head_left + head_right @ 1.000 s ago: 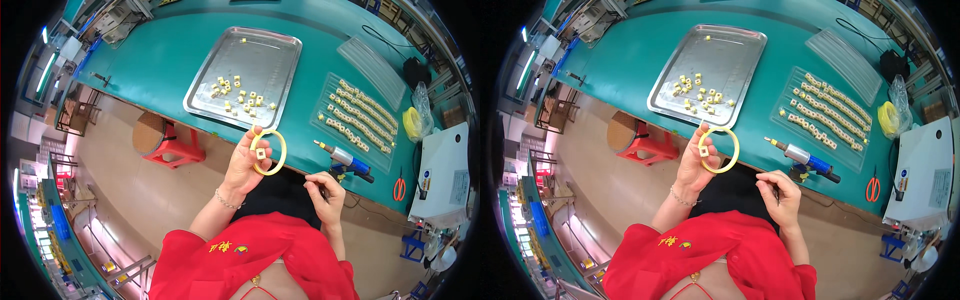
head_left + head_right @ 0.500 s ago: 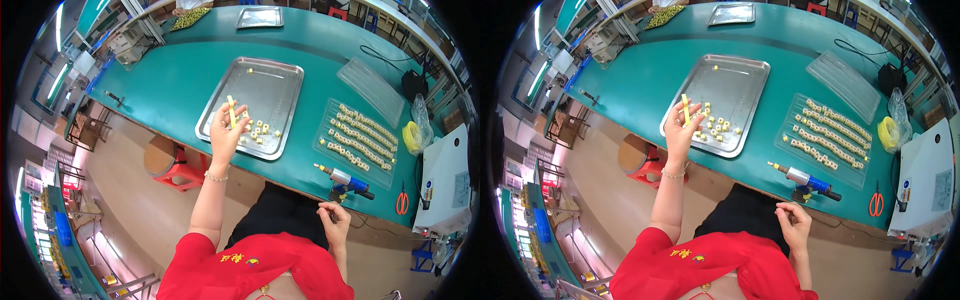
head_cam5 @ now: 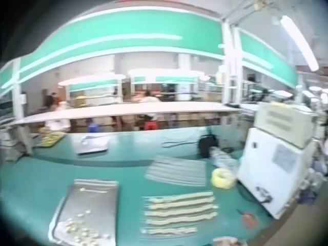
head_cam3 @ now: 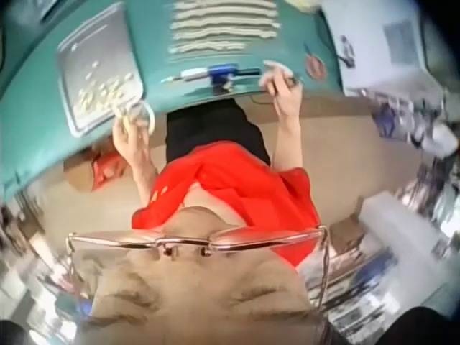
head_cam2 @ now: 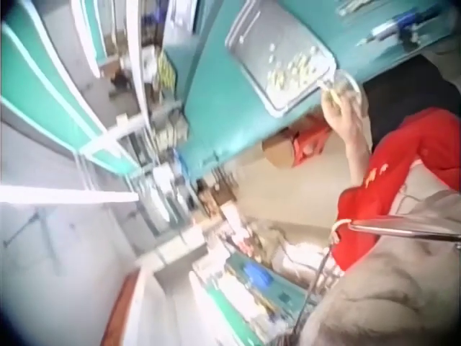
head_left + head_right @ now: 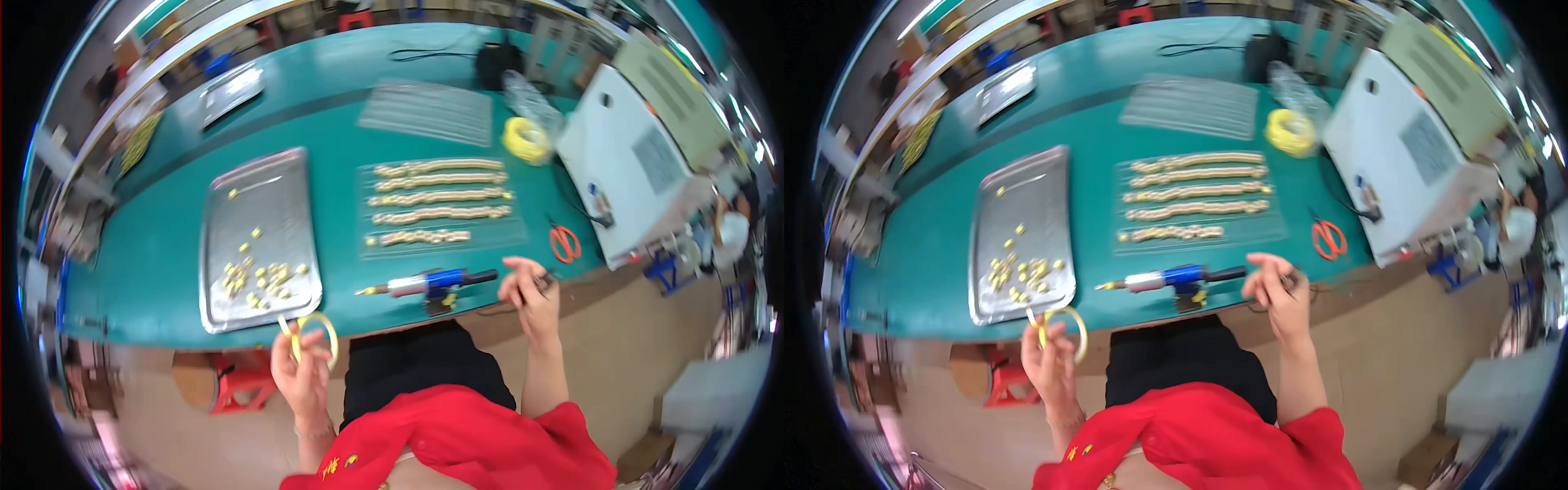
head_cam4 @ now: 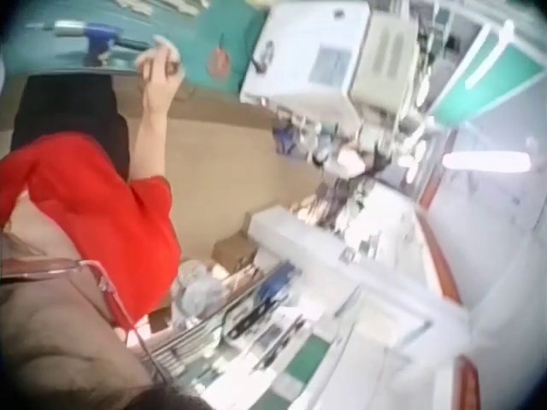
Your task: The person wraps yellow tape around a transformer by hand, cuts the tape using shears, and places the transformer into a plastic tray, repeating the process for a second transformer.
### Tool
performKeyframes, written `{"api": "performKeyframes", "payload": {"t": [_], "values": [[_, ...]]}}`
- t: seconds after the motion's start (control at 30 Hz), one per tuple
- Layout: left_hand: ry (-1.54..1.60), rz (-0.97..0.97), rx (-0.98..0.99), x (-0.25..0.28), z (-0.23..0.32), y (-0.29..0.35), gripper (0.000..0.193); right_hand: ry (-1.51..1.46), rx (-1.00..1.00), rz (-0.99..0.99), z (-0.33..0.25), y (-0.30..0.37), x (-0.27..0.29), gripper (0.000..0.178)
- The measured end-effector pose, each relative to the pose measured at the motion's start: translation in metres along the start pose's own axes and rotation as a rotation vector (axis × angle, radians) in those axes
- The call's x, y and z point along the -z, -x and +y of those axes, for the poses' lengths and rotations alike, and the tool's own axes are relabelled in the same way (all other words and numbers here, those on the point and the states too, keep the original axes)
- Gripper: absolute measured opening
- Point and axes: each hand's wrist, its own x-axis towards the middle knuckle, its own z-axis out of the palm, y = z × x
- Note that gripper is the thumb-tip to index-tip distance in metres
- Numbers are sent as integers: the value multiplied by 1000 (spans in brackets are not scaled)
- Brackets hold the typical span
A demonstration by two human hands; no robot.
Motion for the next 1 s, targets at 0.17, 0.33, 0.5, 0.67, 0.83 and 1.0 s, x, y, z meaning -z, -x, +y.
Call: {"api": "performKeyframes", "payload": {"t": [0.17,0.33,0.5,0.67,0.83,1.0], "values": [[210,-162,366,-16,-47,31,40,665,265,45,7,-57,35,10],[128,-224,376,-22,-50,27,41,846,133,-192,22,-92,25,23],[70,-130,295,-26,-37,20,38,881,161,-307,33,-107,5,23],[114,-133,347,-21,-35,19,38,681,222,-174,44,-101,17,17],[43,-159,223,-17,-23,22,39,322,128,-31,1,-67,22,21],[6,-374,180,-24,-15,30,48,26,-15,-439,-33,7,-23,44]]}}
